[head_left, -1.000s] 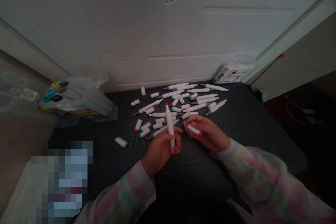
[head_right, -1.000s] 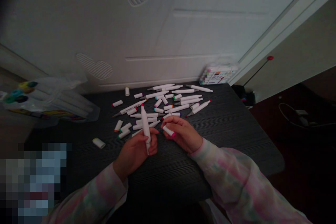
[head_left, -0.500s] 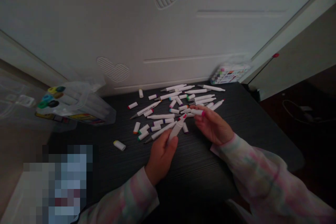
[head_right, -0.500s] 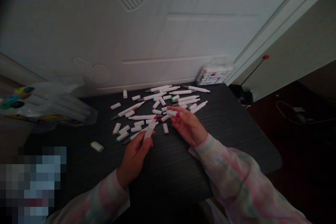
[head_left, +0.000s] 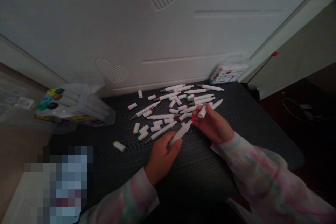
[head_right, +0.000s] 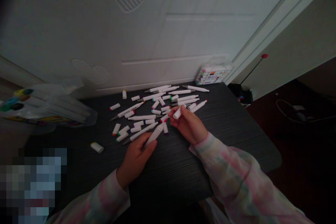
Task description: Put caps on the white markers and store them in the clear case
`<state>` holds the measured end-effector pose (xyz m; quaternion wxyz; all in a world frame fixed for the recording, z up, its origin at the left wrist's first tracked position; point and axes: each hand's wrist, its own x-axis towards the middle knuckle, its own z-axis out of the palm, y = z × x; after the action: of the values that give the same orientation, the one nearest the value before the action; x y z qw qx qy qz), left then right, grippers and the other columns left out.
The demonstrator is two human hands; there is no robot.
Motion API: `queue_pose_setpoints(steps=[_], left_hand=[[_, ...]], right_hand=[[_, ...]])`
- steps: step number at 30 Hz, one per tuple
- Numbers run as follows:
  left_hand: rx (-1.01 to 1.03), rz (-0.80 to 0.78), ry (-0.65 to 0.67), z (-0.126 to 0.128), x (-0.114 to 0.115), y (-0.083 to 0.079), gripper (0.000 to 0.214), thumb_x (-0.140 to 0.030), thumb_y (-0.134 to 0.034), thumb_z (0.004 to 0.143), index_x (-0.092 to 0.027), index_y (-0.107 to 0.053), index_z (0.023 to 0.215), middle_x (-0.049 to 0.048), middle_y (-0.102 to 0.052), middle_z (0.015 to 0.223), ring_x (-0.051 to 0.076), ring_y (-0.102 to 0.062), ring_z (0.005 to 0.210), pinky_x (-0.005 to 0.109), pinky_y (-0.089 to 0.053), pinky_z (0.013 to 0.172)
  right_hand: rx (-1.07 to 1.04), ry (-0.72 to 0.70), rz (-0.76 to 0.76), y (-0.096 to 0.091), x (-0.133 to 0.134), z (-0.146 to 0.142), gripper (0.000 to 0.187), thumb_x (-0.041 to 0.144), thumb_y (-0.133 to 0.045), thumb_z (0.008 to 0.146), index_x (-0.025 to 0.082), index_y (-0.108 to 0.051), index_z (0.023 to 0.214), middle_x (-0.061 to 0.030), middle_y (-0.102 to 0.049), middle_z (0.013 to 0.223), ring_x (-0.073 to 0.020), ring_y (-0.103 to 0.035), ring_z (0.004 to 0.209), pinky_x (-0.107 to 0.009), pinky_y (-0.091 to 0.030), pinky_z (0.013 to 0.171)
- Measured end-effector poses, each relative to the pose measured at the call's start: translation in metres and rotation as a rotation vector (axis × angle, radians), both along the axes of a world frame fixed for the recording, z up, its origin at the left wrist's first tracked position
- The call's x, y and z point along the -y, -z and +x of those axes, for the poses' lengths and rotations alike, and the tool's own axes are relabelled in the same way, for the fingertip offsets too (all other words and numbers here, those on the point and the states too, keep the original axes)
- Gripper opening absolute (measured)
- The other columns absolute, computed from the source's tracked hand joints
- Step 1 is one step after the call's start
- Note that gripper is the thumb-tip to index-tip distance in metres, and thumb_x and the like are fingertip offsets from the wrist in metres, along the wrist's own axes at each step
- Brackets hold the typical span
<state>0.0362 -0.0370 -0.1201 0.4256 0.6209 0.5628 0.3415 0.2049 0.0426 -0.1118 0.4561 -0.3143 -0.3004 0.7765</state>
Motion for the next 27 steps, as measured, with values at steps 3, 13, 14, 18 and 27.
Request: queue_pose_setpoints(steps=[3,13,14,18,27], left_hand=[[-0.037,0.013,0.01,0.0,0.0,0.001,0.022,-0.031,-0.046,0.081,-0.017,-0.058,0.092,0.0007,-0.063,0.086,0.013,-0.056,0.08,0.023,-0.042,0.071],[-0.066,0.064,-0.001,0.002,0.0,0.003,0.018,-0.027,-0.051,0.078,-0.018,-0.06,0.091,0.0008,-0.065,0.088,0.014,-0.059,0.082,0.022,-0.045,0.073],[-0.065,0.066,-0.003,0.002,0.0,0.003,0.018,-0.027,-0.051,0.078,-0.018,-0.06,0.09,0.0007,-0.065,0.088,0.013,-0.059,0.081,0.022,-0.045,0.073],[-0.083,0.085,-0.026,0.003,0.0,0.006,0.018,-0.027,-0.051,0.078,-0.017,-0.059,0.091,0.0012,-0.064,0.087,0.013,-0.058,0.079,0.023,-0.045,0.073],[-0.279,0.255,-0.048,0.005,0.004,0.009,0.014,-0.021,-0.05,0.079,-0.018,-0.056,0.091,0.0006,-0.059,0.079,0.012,-0.056,0.073,0.023,-0.045,0.068]], right_hand=[[0.027,0.008,0.058,0.001,0.002,-0.001,0.023,0.042,-0.056,0.075,0.02,-0.063,0.076,-0.0005,-0.058,0.075,-0.0099,-0.051,0.066,-0.022,-0.044,0.06],[0.185,-0.052,0.28,0.003,0.009,-0.004,0.023,0.043,-0.058,0.072,0.021,-0.064,0.075,-0.0001,-0.059,0.073,-0.0115,-0.05,0.065,-0.025,-0.039,0.061],[0.217,-0.063,0.309,0.005,0.01,-0.004,0.021,0.041,-0.058,0.073,0.021,-0.064,0.076,0.0001,-0.059,0.074,-0.0118,-0.05,0.067,-0.025,-0.039,0.064],[0.324,-0.094,0.395,0.015,0.011,-0.001,0.016,0.035,-0.056,0.077,0.022,-0.064,0.081,0.0001,-0.06,0.078,-0.0137,-0.052,0.075,-0.028,-0.039,0.071],[0.234,-0.021,0.374,0.004,0.013,-0.004,0.037,0.052,-0.041,0.079,0.023,-0.065,0.08,-0.0025,-0.06,0.077,-0.0164,-0.052,0.072,-0.031,-0.041,0.068]])
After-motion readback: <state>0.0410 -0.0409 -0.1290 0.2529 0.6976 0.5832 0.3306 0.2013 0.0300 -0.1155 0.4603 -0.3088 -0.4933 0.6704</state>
